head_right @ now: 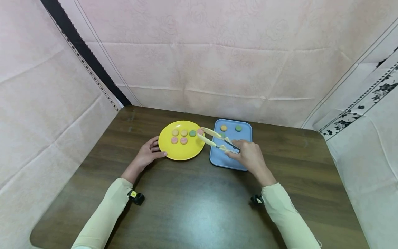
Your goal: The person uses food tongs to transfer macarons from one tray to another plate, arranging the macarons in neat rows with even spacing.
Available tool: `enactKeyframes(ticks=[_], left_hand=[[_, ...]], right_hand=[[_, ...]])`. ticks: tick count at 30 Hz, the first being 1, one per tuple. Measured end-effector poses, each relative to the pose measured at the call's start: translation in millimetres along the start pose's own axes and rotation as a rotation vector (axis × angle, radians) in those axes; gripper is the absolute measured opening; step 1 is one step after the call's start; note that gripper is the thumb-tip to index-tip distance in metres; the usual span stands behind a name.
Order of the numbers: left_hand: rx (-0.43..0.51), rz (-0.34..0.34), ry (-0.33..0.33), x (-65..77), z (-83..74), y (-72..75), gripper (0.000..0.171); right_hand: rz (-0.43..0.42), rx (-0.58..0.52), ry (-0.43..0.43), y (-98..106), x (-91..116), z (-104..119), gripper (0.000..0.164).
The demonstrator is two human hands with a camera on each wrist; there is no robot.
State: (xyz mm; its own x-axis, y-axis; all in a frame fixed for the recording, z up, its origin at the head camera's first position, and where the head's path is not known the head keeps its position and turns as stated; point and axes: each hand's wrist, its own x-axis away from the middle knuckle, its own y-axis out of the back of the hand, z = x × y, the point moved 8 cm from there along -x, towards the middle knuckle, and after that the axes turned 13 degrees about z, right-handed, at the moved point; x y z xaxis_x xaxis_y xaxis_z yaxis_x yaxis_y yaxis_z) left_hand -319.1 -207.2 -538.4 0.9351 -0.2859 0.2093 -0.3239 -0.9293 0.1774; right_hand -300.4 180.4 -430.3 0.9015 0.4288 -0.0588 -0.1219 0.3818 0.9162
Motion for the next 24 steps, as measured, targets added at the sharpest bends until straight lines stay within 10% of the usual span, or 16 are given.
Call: enactKeyframes(ticks=[24], left_hand=[[-0.012,-0.002,0.002,2.1,-1.0,-0.3,0.093]], right_hand=[[0.094,0.044,0.059,-32.3,-22.2,12.7,0.052]])
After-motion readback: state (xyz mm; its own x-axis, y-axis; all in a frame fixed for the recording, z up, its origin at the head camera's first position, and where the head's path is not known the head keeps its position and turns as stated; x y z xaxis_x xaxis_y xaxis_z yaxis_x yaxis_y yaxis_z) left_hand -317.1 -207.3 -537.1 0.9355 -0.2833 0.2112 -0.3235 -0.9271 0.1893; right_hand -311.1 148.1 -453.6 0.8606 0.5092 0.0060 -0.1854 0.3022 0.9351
